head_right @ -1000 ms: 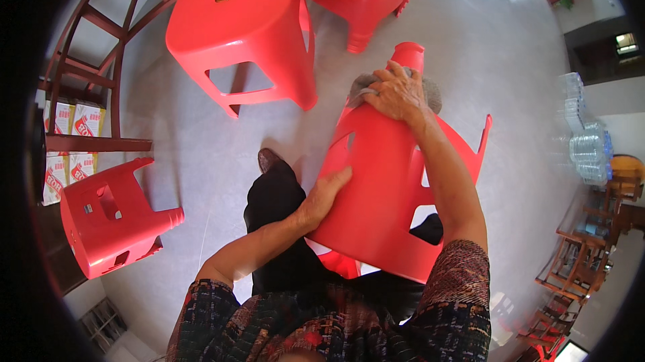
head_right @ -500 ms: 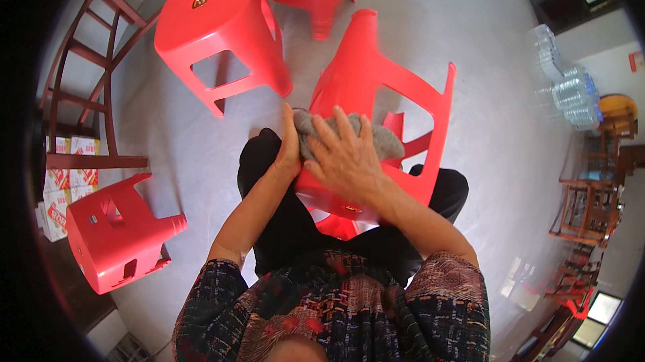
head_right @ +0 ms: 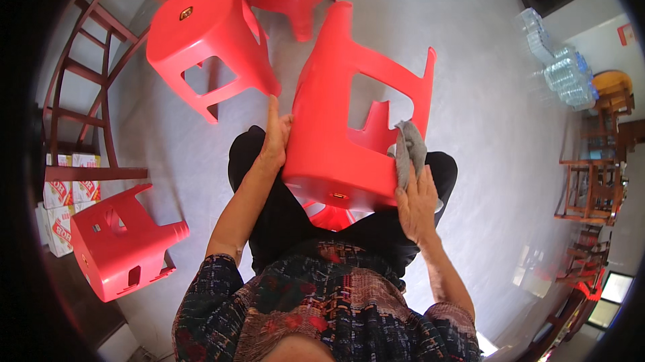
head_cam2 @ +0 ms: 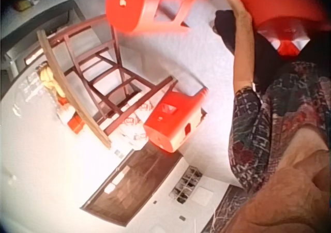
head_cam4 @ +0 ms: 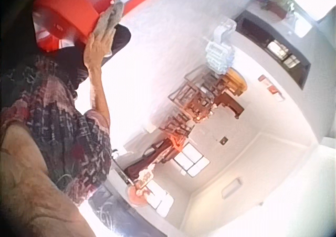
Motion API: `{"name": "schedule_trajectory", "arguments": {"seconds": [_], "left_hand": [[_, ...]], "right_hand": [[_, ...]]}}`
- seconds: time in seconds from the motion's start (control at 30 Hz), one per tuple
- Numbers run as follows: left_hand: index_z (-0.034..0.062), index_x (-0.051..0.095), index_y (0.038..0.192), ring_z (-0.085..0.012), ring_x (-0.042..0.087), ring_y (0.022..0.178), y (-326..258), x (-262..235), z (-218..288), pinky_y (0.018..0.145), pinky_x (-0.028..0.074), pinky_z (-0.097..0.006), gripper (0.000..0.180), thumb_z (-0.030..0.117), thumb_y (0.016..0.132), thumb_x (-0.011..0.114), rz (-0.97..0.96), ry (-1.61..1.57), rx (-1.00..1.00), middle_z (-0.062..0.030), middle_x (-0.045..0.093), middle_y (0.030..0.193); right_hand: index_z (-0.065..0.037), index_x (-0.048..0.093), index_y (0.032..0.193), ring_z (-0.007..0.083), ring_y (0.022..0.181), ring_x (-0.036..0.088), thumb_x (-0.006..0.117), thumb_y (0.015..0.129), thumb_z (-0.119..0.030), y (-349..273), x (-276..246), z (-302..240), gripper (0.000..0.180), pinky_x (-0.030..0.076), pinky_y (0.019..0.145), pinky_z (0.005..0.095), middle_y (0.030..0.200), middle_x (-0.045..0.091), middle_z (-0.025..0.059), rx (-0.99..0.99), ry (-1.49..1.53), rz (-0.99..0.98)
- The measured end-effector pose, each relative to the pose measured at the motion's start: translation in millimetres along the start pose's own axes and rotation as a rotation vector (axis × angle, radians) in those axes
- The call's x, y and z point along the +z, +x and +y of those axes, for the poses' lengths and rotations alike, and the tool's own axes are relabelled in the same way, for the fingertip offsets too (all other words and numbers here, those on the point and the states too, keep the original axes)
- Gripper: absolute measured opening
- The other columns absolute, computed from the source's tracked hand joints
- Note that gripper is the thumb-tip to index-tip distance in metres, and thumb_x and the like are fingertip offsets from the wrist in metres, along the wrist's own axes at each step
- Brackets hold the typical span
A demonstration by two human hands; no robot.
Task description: The person sits on the floor and wipes a red plastic stool with a grey cloth. They clean the top surface, sides, and legs of the stool, turning it over to reach different areas. The person then places the stool upright and continues wiping the top surface.
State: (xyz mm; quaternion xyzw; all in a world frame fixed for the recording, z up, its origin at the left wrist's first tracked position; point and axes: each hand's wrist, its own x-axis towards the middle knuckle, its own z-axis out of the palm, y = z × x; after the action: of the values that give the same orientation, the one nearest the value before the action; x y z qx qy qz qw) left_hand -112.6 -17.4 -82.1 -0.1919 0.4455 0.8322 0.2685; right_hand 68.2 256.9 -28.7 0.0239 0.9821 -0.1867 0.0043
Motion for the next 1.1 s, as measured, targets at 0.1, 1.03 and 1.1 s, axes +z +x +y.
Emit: {"name": "schedule_trajectory", "arguments": {"seconds": [0.1, 1.03, 1.1], "left_hand": [[0.0009, 0.057, 0.094, -0.0168, 0.063, 0.083, 1, -10, -4, 0.074, 0.052, -0.029, 0.090, 0.086, 0.079, 0.031, 0.011, 0.023, 0.004, -0.0115, 0.066, 0.091], [-0.0068, 0.038, 0.130, -0.0293, 0.059, 0.110, -16, -11, 1, 0.095, 0.046, -0.038, 0.090, 0.043, 0.068, 0.081, -0.095, 0.544, 0.163, -0.0219, 0.057, 0.120], [-0.0073, 0.032, 0.134, -0.0369, 0.058, 0.112, -11, -12, -6, 0.096, 0.044, -0.042, 0.102, 0.053, 0.065, 0.078, -0.117, 0.525, 0.162, -0.0271, 0.056, 0.122]], "right_hand": [[0.000, 0.046, 0.136, 0.0419, 0.137, 0.028, 0.056, 0.088, -0.023, 4, -2, -36, 0.055, 0.024, 0.110, 0.0513, 0.148, 0.031, 0.0232, -0.181, -0.083, 0.054], [-0.019, 0.062, 0.123, 0.0291, 0.135, 0.035, 0.045, 0.093, -0.035, 336, 79, -179, 0.038, 0.029, 0.104, 0.0574, 0.141, 0.044, 0.0024, -0.517, -0.866, -0.405], [-0.020, 0.065, 0.119, 0.0262, 0.133, 0.038, 0.040, 0.095, -0.034, 346, 110, -189, 0.037, 0.031, 0.100, 0.0554, 0.138, 0.048, 0.0004, -0.574, -0.999, -0.578]]}}
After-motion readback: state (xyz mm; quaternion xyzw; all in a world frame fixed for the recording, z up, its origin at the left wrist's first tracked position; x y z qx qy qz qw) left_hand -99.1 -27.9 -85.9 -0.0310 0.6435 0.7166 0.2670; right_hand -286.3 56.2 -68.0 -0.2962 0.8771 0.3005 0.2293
